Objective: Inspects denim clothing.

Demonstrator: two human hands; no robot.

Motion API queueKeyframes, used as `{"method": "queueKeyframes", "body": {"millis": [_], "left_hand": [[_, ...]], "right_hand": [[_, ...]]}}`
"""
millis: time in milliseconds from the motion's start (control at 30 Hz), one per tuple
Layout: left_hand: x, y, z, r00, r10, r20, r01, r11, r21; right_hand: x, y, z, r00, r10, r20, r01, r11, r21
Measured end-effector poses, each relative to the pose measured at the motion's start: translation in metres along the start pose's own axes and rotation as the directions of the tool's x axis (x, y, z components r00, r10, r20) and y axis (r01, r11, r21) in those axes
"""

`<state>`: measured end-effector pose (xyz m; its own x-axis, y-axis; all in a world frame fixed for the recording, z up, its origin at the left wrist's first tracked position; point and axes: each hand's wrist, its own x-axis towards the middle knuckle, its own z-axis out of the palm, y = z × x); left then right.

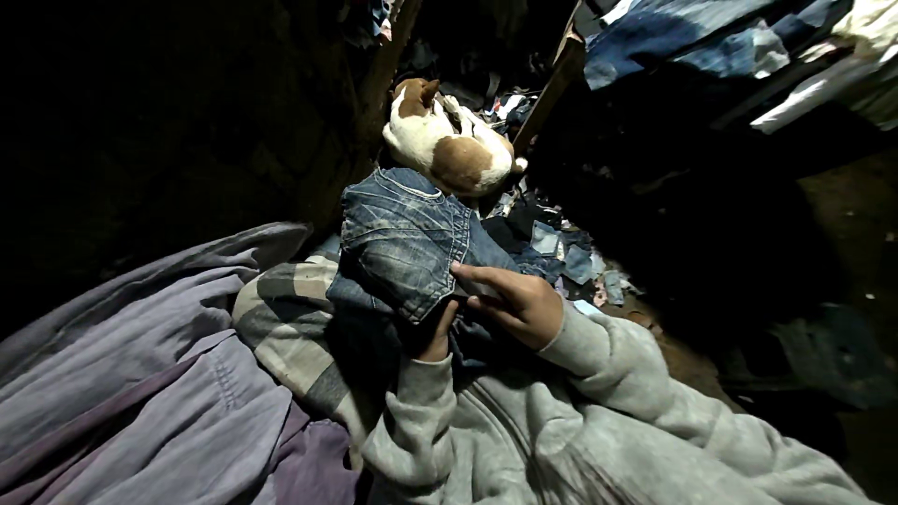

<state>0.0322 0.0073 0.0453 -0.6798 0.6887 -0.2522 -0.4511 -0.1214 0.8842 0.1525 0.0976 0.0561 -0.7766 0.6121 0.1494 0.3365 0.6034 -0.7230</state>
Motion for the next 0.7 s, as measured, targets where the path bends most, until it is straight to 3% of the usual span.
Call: {"method": "queueKeyframes", "body": {"millis": [133, 300, 433, 500, 567, 700], "left_hand": [[-0.001, -0.007, -0.002, 0.999, -0.003, -0.034, 0.002, 0.999, -0.033], [-0.001, -0.007, 0.000, 1.000, 0.005, 0.006, -0.005, 0.998, 0.070], [-0.003, -0.009, 0.001, 0.996, -0.066, 0.065, 0.067, 0.998, -0.008], [-0.004, -0.001, 0.004, 0.990, -0.130, 0.055, 0.127, 0.991, 0.042], [-0.003, 0.000, 0.007, 0.995, -0.099, 0.010, 0.098, 0.990, 0.099], [-0.001, 0.007, 0.014, 0.995, -0.053, -0.084, 0.069, 0.977, 0.201]], "right_hand": [[-0.006, 0.001, -0.001, 1.000, -0.008, -0.023, 0.005, 0.994, -0.107], [-0.003, -0.005, 0.007, 0.997, 0.040, -0.062, -0.047, 0.994, -0.102], [0.004, -0.005, 0.007, 0.994, 0.110, -0.027, -0.108, 0.993, 0.056], [0.006, 0.000, 0.003, 0.992, 0.122, 0.031, -0.126, 0.968, 0.217], [0.006, 0.003, -0.003, 0.990, 0.118, 0.082, -0.138, 0.935, 0.327], [0.003, 0.003, -0.002, 0.994, 0.086, 0.067, -0.103, 0.947, 0.305]]}}
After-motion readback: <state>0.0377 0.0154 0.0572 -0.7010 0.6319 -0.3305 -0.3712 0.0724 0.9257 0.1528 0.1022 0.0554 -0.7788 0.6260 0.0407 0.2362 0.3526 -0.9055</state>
